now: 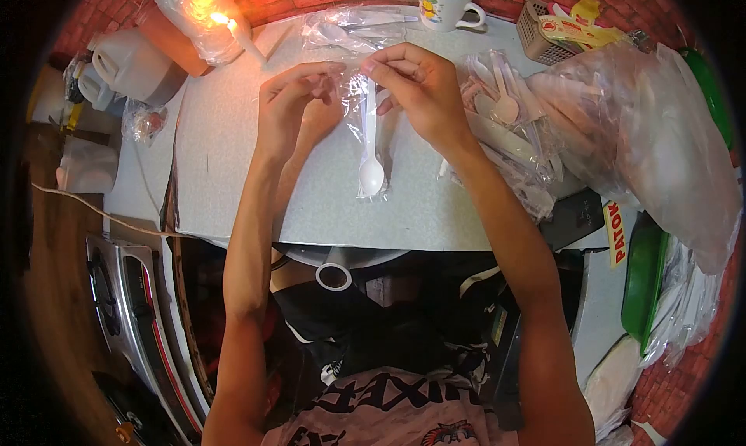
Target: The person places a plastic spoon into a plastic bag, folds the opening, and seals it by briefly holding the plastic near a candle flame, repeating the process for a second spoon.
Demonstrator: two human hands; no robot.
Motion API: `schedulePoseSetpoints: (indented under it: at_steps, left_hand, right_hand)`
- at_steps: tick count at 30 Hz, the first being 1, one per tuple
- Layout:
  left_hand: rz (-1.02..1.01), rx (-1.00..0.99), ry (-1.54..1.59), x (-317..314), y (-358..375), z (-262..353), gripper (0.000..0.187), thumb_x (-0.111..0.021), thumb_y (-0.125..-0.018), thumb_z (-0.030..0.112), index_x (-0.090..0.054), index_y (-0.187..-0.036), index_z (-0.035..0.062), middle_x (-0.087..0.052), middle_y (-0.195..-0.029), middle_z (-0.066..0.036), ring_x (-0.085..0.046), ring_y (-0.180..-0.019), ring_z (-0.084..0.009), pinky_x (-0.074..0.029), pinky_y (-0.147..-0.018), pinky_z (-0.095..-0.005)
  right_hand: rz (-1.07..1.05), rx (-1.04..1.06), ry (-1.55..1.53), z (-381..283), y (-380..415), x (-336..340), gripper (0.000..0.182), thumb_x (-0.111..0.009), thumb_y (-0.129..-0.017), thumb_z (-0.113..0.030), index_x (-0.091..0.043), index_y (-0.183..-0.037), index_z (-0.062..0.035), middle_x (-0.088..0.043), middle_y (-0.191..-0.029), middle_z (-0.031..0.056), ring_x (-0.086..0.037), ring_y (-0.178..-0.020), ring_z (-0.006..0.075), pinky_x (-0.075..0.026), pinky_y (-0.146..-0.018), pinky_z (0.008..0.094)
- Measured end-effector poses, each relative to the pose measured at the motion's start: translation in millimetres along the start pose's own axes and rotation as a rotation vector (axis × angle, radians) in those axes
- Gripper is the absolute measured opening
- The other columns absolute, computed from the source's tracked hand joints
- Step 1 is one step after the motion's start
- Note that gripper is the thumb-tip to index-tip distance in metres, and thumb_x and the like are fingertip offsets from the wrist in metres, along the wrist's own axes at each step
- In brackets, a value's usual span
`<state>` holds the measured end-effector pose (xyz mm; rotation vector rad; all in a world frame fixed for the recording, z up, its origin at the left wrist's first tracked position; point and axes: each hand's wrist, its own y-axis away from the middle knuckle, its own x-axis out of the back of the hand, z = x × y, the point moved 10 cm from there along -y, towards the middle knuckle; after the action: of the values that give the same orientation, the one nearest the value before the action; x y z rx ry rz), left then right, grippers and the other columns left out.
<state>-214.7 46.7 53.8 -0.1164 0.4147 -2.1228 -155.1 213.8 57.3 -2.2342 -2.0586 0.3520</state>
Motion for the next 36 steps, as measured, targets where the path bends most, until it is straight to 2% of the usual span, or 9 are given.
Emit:
schedulePoseSetpoints:
  at_steps: [2,7,10,12,16,21,27,36]
  left_hand:
    - [-0.02,-0.013,0.055,-3.1,0.0,3.2,0.028,-0.058,-0.103,0.016,-0.076,-0.112,-0.0039,-0.072,-0.094,-0.007,-0.06,-0.08,-0.0127,-0.05,-0.078,-0.0281]
    - [0.149,0.089,-0.1,-0.1,3.5,-0.9,0.021,-0.071,-0.098,0.015,-0.078,-0.106,-0.0029,-0.073,-0.087,-0.005,-0.06,-0.077,-0.0113,-0.049,-0.073,-0.0255]
    - [0.182,0.108,0.005,-1.6,5.4,4.1,0.02,-0.076,-0.094,0.015,-0.079,-0.104,-0.0024,-0.073,-0.086,-0.004,-0.06,-0.078,-0.0104,-0.049,-0.072,-0.0247]
    - [0.177,0.092,-0.018,2.1,4.0,0.2,0.02,-0.076,-0.095,0.016,-0.079,-0.103,-0.0021,-0.073,-0.085,-0.004,-0.06,-0.078,-0.0103,-0.049,-0.072,-0.0248]
    - [0.171,0.076,-0.053,2.6,3.8,1.9,0.02,-0.076,-0.095,0.017,-0.079,-0.103,-0.0015,-0.073,-0.085,-0.004,-0.06,-0.077,-0.0098,-0.049,-0.072,-0.0248]
    - [0.183,0.081,-0.08,2.4,4.4,2.4,0.02,-0.076,-0.095,0.017,-0.08,-0.102,-0.0014,-0.074,-0.085,-0.004,-0.06,-0.076,-0.0094,-0.048,-0.07,-0.0244]
    - [0.185,0.052,-0.094,3.9,5.0,5.2,0.017,-0.076,-0.094,0.014,-0.08,-0.101,-0.0011,-0.074,-0.084,-0.004,-0.06,-0.075,-0.0089,-0.048,-0.069,-0.0238]
    - [0.139,0.056,-0.073,-2.5,5.4,0.3,0.013,-0.074,-0.095,0.01,-0.08,-0.099,-0.0011,-0.074,-0.084,-0.006,-0.061,-0.073,-0.0098,-0.048,-0.068,-0.0247]
  right_hand:
    - [0.009,-0.007,-0.005,1.4,-0.1,-0.7,0.021,-0.068,-0.1,-0.016,-0.07,-0.111,0.0013,-0.075,-0.096,0.0081,-0.068,-0.081,0.0093,-0.056,-0.062,0.0233]
    - [0.007,-0.007,-0.002,1.9,1.3,-4.1,0.022,-0.069,-0.099,-0.017,-0.07,-0.111,0.0016,-0.075,-0.097,0.0086,-0.069,-0.082,0.0094,-0.056,-0.062,0.0232]
    - [-0.008,-0.003,0.037,2.6,1.6,-7.4,0.026,-0.069,-0.1,-0.019,-0.07,-0.115,0.002,-0.075,-0.098,0.0088,-0.069,-0.081,0.0094,-0.056,-0.062,0.023]
    - [0.016,-0.01,0.041,-0.5,2.1,-7.9,0.03,-0.069,-0.1,-0.02,-0.069,-0.12,0.0017,-0.075,-0.098,0.0088,-0.068,-0.079,0.0093,-0.056,-0.061,0.0229]
    - [0.017,0.0,0.081,5.3,-0.3,-5.6,0.03,-0.069,-0.1,-0.022,-0.071,-0.12,0.001,-0.075,-0.097,0.0083,-0.067,-0.077,0.0089,-0.055,-0.061,0.0225]
    - [0.003,0.008,0.099,2.4,1.3,-4.0,0.026,-0.067,-0.1,-0.021,-0.075,-0.112,0.0008,-0.075,-0.094,0.0067,-0.067,-0.078,0.0091,-0.055,-0.065,0.0237]
    - [0.021,-0.017,-0.01,11.3,-0.9,-2.2,0.024,-0.065,-0.1,-0.019,-0.076,-0.111,-0.0001,-0.075,-0.094,0.0063,-0.067,-0.078,0.0089,-0.055,-0.067,0.0242]
    - [-0.013,0.08,0.124,-3.0,-3.9,-11.9,0.025,-0.069,-0.101,-0.023,-0.075,-0.111,-0.0002,-0.076,-0.095,0.0055,-0.066,-0.077,0.0078,-0.053,-0.066,0.0233]
